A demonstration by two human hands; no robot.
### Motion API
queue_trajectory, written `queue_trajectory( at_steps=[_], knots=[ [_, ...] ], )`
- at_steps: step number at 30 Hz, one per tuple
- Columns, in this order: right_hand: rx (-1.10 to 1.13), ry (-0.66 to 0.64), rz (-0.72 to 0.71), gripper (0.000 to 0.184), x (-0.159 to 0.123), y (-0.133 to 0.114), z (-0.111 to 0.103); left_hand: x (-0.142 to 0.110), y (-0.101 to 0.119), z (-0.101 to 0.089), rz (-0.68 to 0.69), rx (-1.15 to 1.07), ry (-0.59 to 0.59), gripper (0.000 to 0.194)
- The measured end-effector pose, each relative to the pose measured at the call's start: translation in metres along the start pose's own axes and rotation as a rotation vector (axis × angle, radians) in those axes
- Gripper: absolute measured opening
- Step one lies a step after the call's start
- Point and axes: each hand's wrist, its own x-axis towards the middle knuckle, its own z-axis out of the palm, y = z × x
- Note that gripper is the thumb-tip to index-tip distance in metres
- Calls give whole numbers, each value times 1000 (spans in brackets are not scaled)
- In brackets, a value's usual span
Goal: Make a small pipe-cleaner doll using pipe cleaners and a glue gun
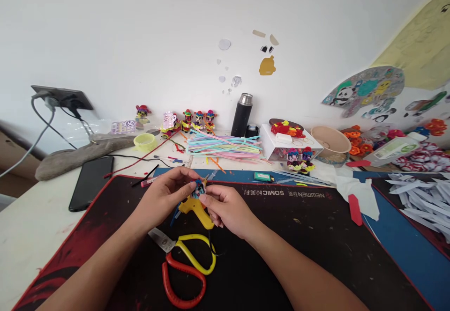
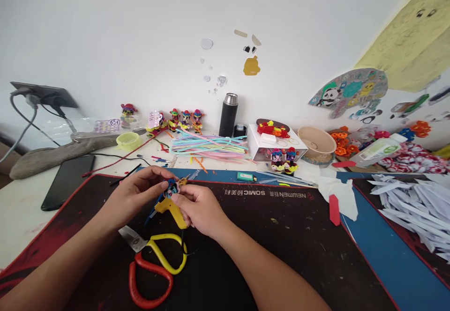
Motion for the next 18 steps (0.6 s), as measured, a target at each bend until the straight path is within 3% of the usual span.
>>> queue_trajectory(
  at_steps=[18],
  knots=[
    [-15, 15, 13, 38, -1, -4, 2, 0, 5, 1, -22, -7, 30, 37]
  ],
)
